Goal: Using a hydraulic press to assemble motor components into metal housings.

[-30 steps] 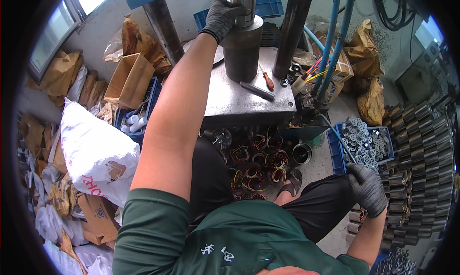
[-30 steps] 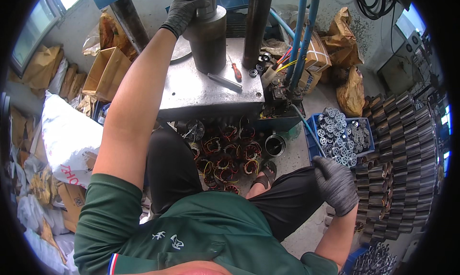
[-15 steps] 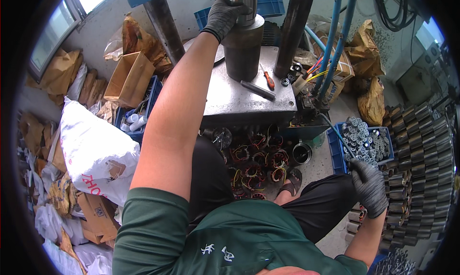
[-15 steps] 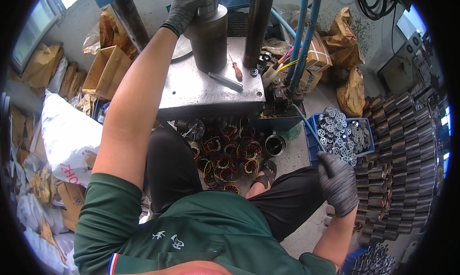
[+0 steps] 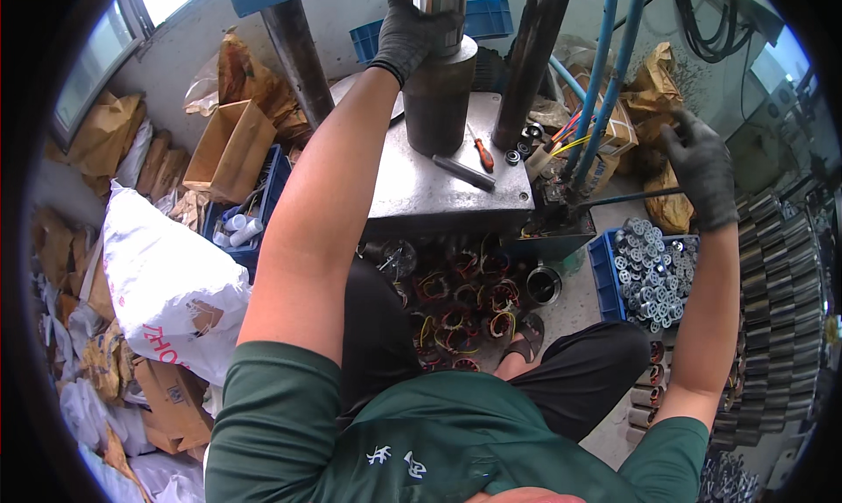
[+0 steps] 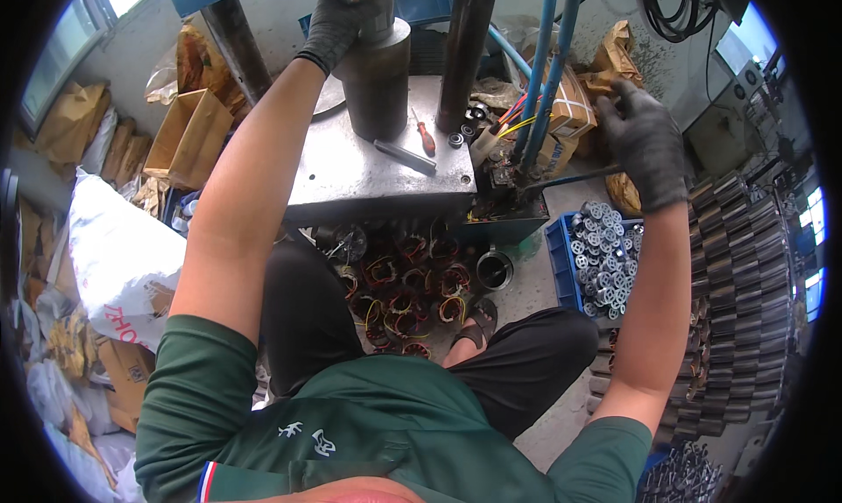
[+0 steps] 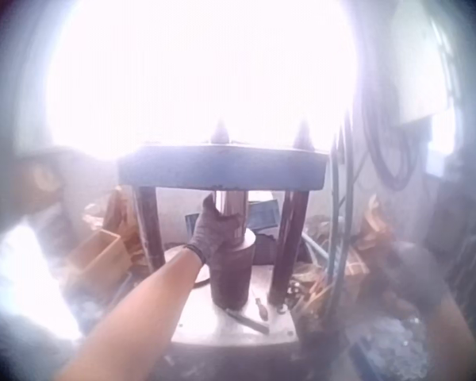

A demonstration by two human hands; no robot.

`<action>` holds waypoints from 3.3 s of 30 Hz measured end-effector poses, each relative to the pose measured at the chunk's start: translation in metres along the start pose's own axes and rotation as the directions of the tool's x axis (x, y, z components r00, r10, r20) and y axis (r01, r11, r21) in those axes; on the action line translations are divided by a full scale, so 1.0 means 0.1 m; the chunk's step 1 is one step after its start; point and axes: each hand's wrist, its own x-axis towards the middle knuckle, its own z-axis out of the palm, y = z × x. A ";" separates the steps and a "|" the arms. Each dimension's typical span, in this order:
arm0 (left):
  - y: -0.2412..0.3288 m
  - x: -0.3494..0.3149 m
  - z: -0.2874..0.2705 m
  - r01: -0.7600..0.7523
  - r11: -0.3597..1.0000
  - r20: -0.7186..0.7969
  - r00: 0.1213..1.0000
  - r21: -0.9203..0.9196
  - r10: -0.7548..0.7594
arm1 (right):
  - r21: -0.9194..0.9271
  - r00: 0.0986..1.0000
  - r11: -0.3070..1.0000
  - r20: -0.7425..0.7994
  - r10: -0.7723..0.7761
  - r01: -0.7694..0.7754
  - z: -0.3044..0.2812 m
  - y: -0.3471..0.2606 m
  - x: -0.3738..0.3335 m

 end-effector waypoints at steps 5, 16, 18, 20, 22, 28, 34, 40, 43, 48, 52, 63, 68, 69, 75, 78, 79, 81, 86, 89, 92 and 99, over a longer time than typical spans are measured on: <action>0.11 -0.06 -0.08 0.062 0.998 0.061 0.996 0.026 -0.063 | -0.041 0.990 0.991 0.063 0.127 -0.125 0.06 0.07 0.31; 0.69 -1.28 -0.44 -0.078 0.934 -0.188 0.982 -0.349 0.011 | 0.049 0.993 0.993 0.053 0.104 -0.107 -0.04 0.08 0.09; 0.64 -1.65 -0.41 -0.050 0.685 -0.239 0.953 -0.727 -0.184 | -0.062 0.995 0.997 -0.087 -0.051 0.045 -0.01 0.13 -0.07; 0.47 -1.92 -0.50 0.078 0.446 -0.109 0.919 -0.892 -0.378 | -0.128 0.991 0.986 -0.062 -0.118 0.109 -0.03 0.21 -0.29; 0.29 -2.16 -0.57 0.167 0.332 -0.028 0.859 -0.929 -0.511 | -0.166 0.976 0.964 -0.038 -0.216 0.207 -0.07 0.24 -0.55; -0.12 -2.28 -0.65 0.272 0.020 0.162 0.630 -0.962 -0.760 | -0.189 0.921 0.914 0.235 -0.312 0.358 -0.35 -0.53 -1.42; -0.16 -2.28 -0.62 0.246 -0.058 0.211 0.662 -0.968 -0.719 | 0.326 0.833 0.838 0.205 -0.515 0.438 0.00 -1.66 -1.15; -0.15 -2.30 -0.61 0.324 -0.081 0.302 0.724 -0.943 -0.620 | 0.533 0.843 0.762 0.156 -0.515 0.367 1.22 -2.36 -0.44; -0.12 -2.31 -0.62 0.330 -0.042 0.293 0.765 -0.943 -0.573 | 0.604 0.862 0.725 0.120 -0.492 0.330 1.69 -2.52 -0.26; -0.13 -2.29 -0.65 0.321 0.028 0.234 0.743 -0.947 -0.627 | 0.868 0.795 0.496 0.315 -0.519 -0.020 1.91 -2.52 -0.28; -0.26 -2.19 -0.78 0.281 0.052 0.168 0.702 -0.958 -0.692 | 0.871 0.828 0.476 0.353 -0.436 -0.121 1.78 -2.39 -0.48; -0.41 -2.14 -0.81 0.232 -0.169 0.285 0.689 -0.958 -0.666 | 0.986 0.999 0.166 -0.025 -0.026 0.029 1.55 -2.31 0.34; -0.31 -2.17 -0.69 0.305 -0.112 0.302 0.697 -0.946 -0.650 | 0.935 0.984 0.326 -0.168 0.058 0.140 1.88 -2.57 0.82; -0.30 -2.17 -0.68 0.327 -0.100 0.310 0.690 -0.940 -0.654 | 0.933 0.991 0.344 -0.127 0.036 0.107 1.93 -2.62 0.90; -0.17 -2.17 -0.66 0.346 0.069 0.234 0.755 -0.935 -0.612 | 0.511 0.988 0.859 -0.114 0.108 -0.035 2.06 -2.68 1.20; -0.09 -2.20 -0.68 0.401 0.214 0.220 0.792 -0.891 -0.570 | 0.489 0.993 0.872 -0.095 0.070 -0.014 2.08 -2.62 1.26; -0.08 -2.21 -0.67 0.421 0.298 0.215 0.816 -0.857 -0.536 | 0.496 0.993 0.868 -0.073 0.089 -0.042 2.09 -2.57 1.21; -0.08 -2.23 -0.63 0.423 0.393 0.196 0.843 -0.816 -0.501 | 0.461 0.950 0.878 -0.313 0.023 0.130 2.07 -2.49 1.09; -0.16 -2.13 -0.35 0.451 0.343 0.298 0.860 -0.824 -0.416 | 0.910 0.936 0.326 0.319 -0.149 -0.258 1.74 -2.01 0.36; 0.00 -2.38 -0.25 0.232 0.879 0.242 0.960 -0.417 -0.139 | 0.733 0.701 0.116 0.676 -0.225 -0.670 1.49 -1.65 -0.22; 0.18 -2.61 -0.18 -0.229 0.971 0.325 0.916 -0.065 0.238 | 0.707 0.702 0.008 0.703 -0.111 -0.707 1.43 -1.34 -0.62; 0.16 -2.93 0.15 -0.102 0.992 0.621 0.774 -0.070 0.123 | 0.551 0.585 0.278 0.810 0.048 -0.787 1.37 0.19 -1.77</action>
